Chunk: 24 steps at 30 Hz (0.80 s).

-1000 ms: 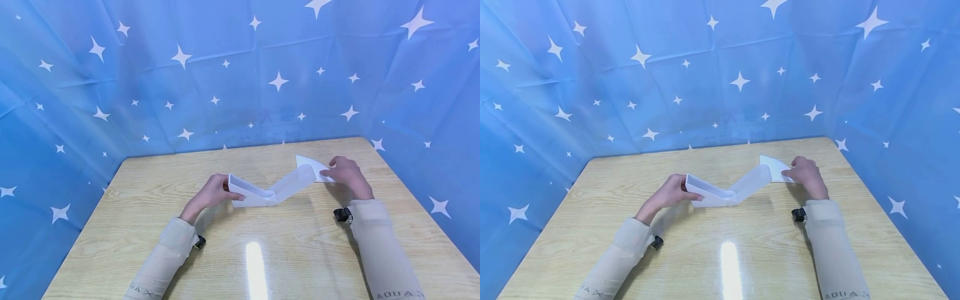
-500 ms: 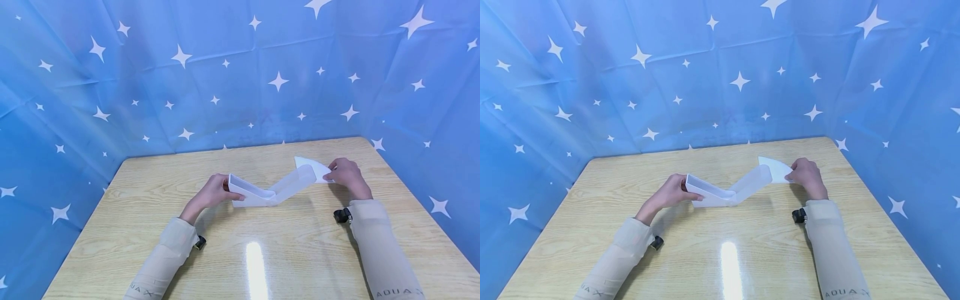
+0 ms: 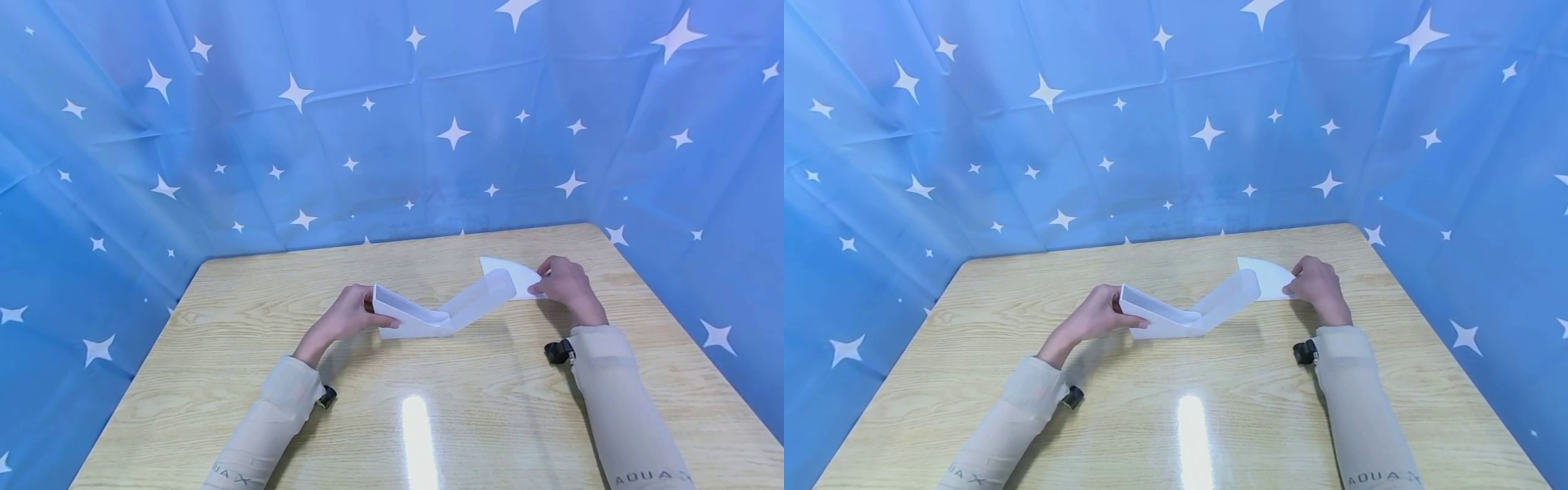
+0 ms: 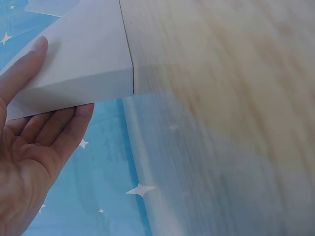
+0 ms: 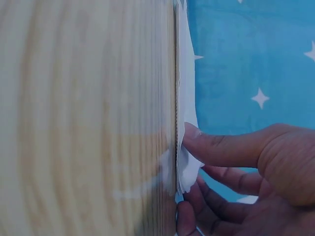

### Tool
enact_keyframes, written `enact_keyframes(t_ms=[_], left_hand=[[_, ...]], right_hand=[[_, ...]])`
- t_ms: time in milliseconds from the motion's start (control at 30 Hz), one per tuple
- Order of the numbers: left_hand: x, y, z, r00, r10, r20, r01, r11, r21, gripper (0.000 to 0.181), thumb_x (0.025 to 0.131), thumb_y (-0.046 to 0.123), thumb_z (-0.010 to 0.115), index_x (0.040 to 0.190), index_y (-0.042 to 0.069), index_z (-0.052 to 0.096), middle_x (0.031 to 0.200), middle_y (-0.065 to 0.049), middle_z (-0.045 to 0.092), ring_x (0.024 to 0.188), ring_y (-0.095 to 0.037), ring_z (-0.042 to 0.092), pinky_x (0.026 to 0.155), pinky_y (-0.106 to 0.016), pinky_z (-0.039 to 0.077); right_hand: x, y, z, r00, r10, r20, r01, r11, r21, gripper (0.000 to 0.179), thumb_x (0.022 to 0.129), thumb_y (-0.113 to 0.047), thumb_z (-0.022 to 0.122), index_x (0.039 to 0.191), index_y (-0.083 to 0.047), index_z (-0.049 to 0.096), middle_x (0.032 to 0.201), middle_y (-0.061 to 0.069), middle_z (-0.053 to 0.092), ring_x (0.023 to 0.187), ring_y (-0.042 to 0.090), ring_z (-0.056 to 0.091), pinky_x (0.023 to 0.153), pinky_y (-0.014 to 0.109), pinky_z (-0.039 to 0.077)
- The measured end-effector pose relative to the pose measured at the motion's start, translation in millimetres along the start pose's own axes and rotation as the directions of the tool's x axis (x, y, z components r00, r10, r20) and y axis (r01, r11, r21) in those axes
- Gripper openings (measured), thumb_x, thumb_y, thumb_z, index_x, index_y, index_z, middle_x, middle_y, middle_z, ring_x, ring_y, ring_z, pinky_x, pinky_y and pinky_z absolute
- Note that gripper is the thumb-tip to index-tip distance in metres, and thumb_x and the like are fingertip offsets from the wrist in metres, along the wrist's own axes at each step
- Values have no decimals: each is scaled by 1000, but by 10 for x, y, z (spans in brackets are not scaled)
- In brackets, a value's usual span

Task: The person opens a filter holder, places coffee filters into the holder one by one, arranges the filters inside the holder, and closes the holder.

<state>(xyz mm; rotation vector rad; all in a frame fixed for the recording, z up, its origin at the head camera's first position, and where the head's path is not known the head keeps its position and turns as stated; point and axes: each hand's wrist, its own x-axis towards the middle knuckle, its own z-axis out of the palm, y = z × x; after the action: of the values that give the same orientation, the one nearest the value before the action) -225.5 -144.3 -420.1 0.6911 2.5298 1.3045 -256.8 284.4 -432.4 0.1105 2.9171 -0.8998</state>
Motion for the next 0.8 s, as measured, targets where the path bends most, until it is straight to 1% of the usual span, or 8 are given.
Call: enact_keyframes(t_ms=[133,267,367,533,600,700,800], left_hand=[[4,-3,1,1000,6,-1,-6,1000,-1,32,82,19,90,110,10,77,105,-8,80,81,-11,73,68,-28,54],[2,-3,1,1000,4,1,-4,1000,-3,32,82,19,90,110,10,77,105,-8,80,82,-11,73,68,-28,54],[3,-5,0,1000,1,2,-1,1000,-2,32,82,20,90,110,11,77,104,-8,80,81,-11,73,67,-28,54],[16,-12,-4,1000,8,2,-8,1000,-1,32,82,20,89,110,11,77,105,-8,80,81,-11,72,66,-28,53],[19,-14,-6,1000,8,2,-8,1000,1,32,82,20,89,111,11,77,105,-8,80,81,-11,72,66,-27,53],[17,-11,-7,1000,7,4,-7,1000,4,33,82,21,89,111,11,77,104,-8,80,79,-11,71,65,-26,52],[11,-9,-6,1000,3,3,-3,1000,6,33,82,21,90,111,11,77,104,-8,80,78,-11,70,64,-26,51]], right_hand=[[5,6,6,1000,7,-4,-7,1000,8,41,91,-13,74,121,11,58,120,34,60,98,42,56,75,43,48],[13,20,4,1000,-16,-21,16,1000,7,34,93,-8,67,121,12,60,117,35,63,96,42,60,74,42,49],[10,21,-6,999,-27,-30,27,1000,6,33,94,-5,63,121,12,60,117,37,64,98,44,62,75,43,50],[-2,13,-32,999,-32,-30,32,999,-4,33,94,-6,63,121,13,63,120,37,64,101,47,59,76,46,49],[-4,13,-38,999,-35,-27,35,999,-9,33,95,-7,64,120,14,64,120,36,64,100,46,58,75,44,48],[-10,6,-38,999,-36,-24,36,999,-14,32,95,-8,64,118,14,66,120,35,64,97,43,58,70,37,47],[-9,9,-34,999,-34,-27,34,999,-11,32,95,-8,64,118,14,66,117,34,65,90,38,59,65,32,45]])
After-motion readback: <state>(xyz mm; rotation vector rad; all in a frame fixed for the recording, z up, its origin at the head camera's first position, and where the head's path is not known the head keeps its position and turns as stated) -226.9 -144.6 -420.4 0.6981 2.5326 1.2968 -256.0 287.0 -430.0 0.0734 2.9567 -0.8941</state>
